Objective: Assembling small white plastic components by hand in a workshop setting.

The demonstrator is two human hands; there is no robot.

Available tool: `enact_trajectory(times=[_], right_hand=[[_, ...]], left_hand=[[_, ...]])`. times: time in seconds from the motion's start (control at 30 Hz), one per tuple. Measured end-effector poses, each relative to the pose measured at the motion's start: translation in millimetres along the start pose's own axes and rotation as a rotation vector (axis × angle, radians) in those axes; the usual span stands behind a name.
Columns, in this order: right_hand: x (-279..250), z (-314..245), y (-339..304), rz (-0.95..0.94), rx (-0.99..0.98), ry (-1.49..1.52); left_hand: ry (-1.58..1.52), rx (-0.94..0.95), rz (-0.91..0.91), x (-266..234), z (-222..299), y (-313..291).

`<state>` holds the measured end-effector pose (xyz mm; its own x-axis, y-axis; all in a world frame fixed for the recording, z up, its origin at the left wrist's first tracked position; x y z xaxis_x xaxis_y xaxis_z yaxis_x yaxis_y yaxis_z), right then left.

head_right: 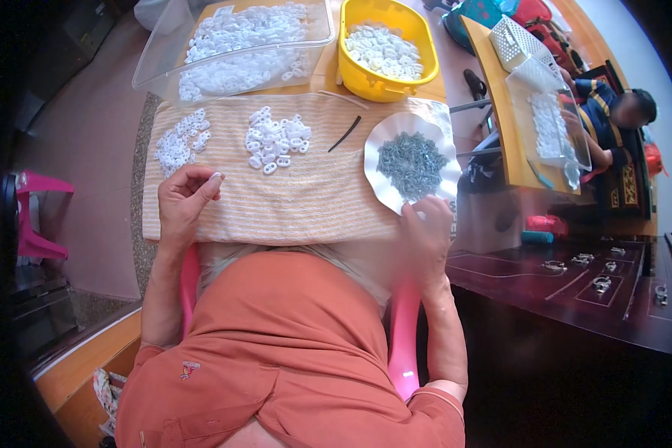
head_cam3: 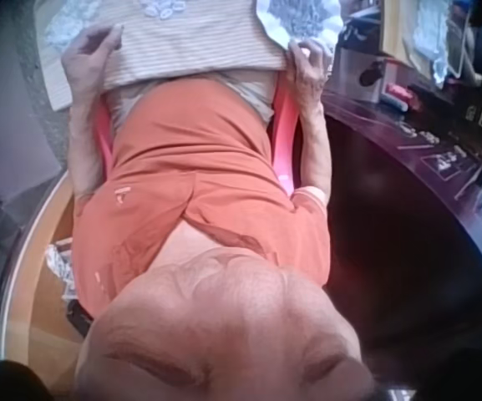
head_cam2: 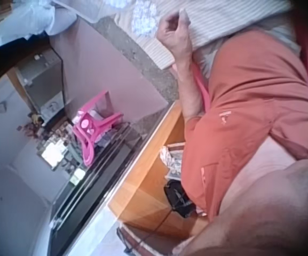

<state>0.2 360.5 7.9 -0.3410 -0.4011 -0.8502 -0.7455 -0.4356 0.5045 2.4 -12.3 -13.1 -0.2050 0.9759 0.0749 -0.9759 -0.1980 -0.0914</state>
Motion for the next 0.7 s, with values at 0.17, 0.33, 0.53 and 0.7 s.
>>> enact_trajectory(times=[0.17,0.33,0.53,0.7], right_hand=[[-1,0,-4,0.031,-0.029,0.0],[-4,-5,0,0.044,-0.049,-0.014],[-4,-8,5,0.177,-0.032,0.064],[-2,-25,20,0.236,-0.051,0.149]], left_hand=[[-0.008,-0.009,-0.042,7,-1,-2],[-0.025,-0.036,-0.068,12,-3,-4],[-0.036,-0.038,-0.105,19,-10,-6],[-0.116,-0.089,-0.222,37,-11,-10]])
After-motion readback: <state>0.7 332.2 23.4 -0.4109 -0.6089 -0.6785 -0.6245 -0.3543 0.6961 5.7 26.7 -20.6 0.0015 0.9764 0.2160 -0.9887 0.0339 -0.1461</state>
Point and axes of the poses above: each hand's wrist, its own y-axis towards the middle knuckle, its own x-axis out of the palm, z = x × y, the point moved 4 cm from there along y, towards the middle knuckle, and after that the axes turned 5 degrees about -x, right-handed, at the moved point
